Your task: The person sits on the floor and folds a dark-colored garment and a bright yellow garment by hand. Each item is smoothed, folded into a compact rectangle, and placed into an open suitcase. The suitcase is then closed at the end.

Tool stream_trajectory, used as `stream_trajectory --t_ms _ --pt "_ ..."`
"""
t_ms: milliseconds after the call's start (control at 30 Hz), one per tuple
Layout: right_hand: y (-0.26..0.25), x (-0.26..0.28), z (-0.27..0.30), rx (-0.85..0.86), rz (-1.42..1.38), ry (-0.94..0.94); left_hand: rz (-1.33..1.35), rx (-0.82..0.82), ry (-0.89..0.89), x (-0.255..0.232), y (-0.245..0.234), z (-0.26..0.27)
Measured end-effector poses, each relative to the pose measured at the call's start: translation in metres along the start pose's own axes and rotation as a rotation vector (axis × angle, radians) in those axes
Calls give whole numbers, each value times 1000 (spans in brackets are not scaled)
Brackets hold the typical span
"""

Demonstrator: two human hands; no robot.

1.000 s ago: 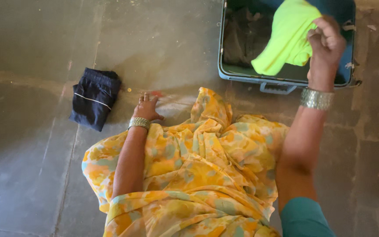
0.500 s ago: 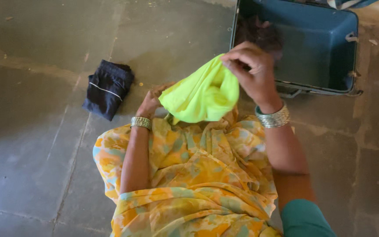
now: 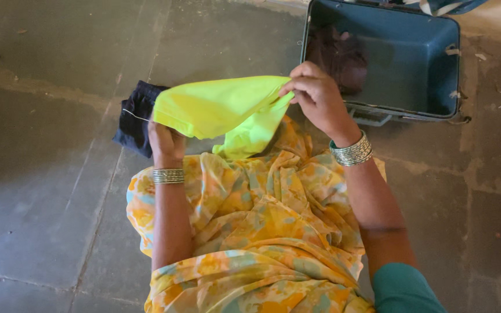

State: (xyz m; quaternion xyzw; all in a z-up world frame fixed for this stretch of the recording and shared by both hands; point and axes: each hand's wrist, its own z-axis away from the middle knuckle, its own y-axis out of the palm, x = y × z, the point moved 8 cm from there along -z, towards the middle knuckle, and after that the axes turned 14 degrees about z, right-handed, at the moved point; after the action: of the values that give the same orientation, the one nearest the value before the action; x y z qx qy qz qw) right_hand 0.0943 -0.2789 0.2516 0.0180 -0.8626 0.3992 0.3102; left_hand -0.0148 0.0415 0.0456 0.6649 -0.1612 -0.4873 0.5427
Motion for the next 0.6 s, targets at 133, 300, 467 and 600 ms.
stream_trajectory --t_ms 133,300,467,600 --pt "34 -46 -7 196 128 37 54 93 -55 -24 73 -6" --pt "46 -158 -69 -329 448 -37 -69 550 63 -26 187 -72" --pt "118 -265 -49 -221 755 56 -454 589 183 16 148 -145" --pt "193 -295 16 94 643 232 -1694 537 478 82 12 -167"
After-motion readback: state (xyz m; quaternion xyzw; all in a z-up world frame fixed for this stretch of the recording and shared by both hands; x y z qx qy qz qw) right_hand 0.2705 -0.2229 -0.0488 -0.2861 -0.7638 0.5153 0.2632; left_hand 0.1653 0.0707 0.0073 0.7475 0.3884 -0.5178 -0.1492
